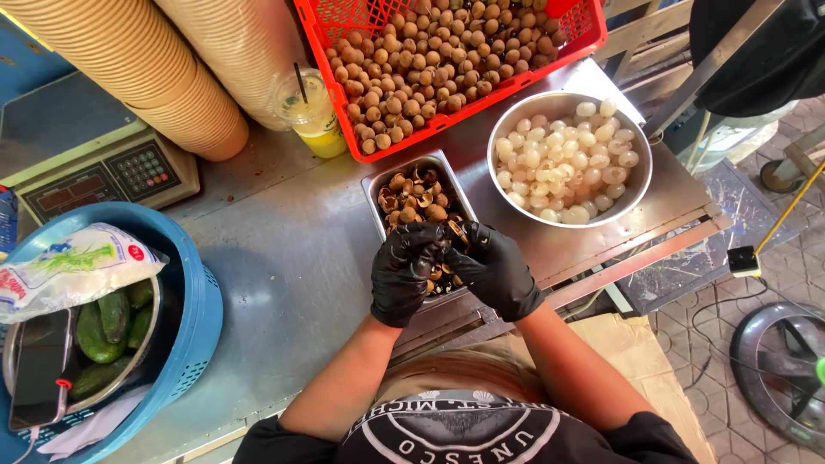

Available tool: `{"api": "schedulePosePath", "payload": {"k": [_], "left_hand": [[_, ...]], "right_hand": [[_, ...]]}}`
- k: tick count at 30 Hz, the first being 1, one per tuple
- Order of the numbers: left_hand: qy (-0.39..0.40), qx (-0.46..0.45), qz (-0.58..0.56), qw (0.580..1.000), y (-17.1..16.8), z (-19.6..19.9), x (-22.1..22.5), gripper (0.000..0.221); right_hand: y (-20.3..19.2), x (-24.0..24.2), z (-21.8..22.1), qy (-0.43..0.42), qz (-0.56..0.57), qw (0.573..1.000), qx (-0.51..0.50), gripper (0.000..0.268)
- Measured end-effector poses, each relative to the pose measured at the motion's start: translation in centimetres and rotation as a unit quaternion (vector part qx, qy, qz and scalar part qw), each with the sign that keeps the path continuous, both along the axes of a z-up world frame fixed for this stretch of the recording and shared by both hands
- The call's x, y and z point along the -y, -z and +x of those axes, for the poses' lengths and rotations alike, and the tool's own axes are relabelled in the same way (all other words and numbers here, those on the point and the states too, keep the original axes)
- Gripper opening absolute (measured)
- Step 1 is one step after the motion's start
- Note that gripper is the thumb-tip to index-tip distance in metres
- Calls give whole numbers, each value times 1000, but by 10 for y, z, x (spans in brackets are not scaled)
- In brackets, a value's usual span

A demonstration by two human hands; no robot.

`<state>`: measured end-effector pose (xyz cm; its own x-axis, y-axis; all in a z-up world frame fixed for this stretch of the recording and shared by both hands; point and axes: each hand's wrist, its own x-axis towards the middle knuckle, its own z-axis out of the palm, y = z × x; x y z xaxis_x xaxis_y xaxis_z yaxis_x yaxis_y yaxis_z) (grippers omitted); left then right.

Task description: Peeling and pitting longan fruits in a preparation area.

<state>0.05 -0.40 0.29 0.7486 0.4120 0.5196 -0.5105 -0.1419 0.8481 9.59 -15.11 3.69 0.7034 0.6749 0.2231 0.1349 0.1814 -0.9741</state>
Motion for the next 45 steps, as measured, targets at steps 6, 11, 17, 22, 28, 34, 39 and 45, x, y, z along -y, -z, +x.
{"api": "schedulePosePath", "payload": {"k": [6, 11, 17, 22, 28, 34, 39, 45], "left_hand": [[87, 28, -83, 992, -9, -2, -1, 32], [46, 19, -82, 995, 4, 5, -18, 32], [-131, -119, 265, 948, -46, 15, -35, 43], [-123, -142, 295, 937, -57, 23, -60, 56], [-146, -87, 426, 888, -91, 80, -140, 34], [-151, -205, 543, 800, -76, 217, -224, 22], [-127, -304, 597, 732, -74, 304, -223, 22], [-25, -301, 633, 713, -67, 351, -190, 29]], "right_hand": [[17, 4, 15, -9, -29, 991, -129, 24], [32, 16, 53, 15, 115, 933, -340, 26], [28, 32, 76, -103, 342, 775, -522, 38], [4, 9, 41, -128, 244, 790, -548, 38], [10, 6, 42, -128, 199, 853, -466, 49], [-9, 4, 34, -47, 16, 978, -202, 74], [-31, -7, 49, 41, 19, 873, -485, 51], [-23, -7, 67, 17, -9, 916, -402, 52]]}}
